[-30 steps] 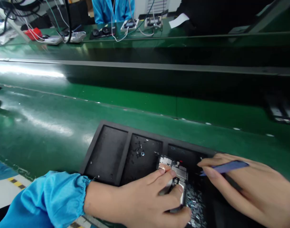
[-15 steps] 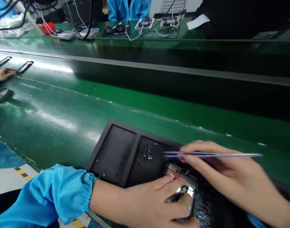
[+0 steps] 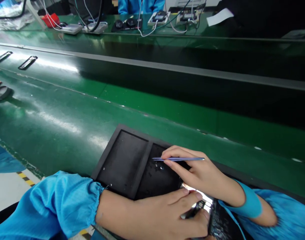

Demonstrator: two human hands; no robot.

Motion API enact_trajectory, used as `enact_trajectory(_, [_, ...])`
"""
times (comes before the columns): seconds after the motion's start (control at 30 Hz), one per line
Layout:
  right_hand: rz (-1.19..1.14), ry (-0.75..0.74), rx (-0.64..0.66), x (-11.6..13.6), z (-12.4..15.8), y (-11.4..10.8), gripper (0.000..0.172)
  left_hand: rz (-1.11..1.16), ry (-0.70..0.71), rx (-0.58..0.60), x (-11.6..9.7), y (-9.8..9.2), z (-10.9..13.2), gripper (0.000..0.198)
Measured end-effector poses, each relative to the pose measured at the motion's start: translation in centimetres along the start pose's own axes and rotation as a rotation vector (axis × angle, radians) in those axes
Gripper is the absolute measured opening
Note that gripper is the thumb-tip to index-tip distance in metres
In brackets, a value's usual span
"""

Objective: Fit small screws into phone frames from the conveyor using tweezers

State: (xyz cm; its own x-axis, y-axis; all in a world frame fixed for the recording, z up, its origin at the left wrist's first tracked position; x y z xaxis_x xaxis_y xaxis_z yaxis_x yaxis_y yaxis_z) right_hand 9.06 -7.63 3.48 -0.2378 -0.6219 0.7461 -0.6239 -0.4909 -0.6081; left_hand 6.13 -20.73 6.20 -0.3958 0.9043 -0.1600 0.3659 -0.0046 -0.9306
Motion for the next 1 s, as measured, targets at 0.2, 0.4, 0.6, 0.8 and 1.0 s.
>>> enact_trajectory(0.2, [0.011, -0.018, -0.003, -0.1, 0.1, 0.1, 0.012, -0.003, 0.005, 0.016, 0.0, 0.2, -0.1, 0.039])
enact_trajectory(0.4, [-0.029, -0.104, -0.01, 1.3, -0.5, 0.0, 0.014, -0.014, -0.002, 0.033, -0.1, 0.3, -0.1, 0.039])
enact_trajectory(0.6, [0.065, 0.193, -0.41, 1.7, 2.7, -6.0, 0.01, -0.008, 0.003, 0.06, 0.0, 0.1, -0.4, 0.041])
enact_trajectory(0.8, [0.382, 0.21, -0.602, 4.0, 7.7, -8.9, 0.035, -0.021, -0.072, -0.011, -0.2, 0.2, -0.3, 0.054])
enact_trajectory(1.0, [0.463, 0.083, -0.566, 3.3, 7.7, -7.1, 0.04, -0.044, -0.468, -0.009, 3.7, 0.4, -0.1, 0.052])
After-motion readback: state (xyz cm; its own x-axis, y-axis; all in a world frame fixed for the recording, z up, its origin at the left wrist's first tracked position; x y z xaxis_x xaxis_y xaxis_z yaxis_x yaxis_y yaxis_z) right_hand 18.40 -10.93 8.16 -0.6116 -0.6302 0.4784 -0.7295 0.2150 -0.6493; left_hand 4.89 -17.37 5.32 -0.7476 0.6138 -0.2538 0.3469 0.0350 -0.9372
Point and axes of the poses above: each hand's wrist, its own z-axis away from the middle knuckle, its own y-axis out of the palm, x = y × z, the point moved 9 cm from there along -z, towards the middle knuckle, and after that the axes turned 8 degrees about -y, right-handed, at the moved point
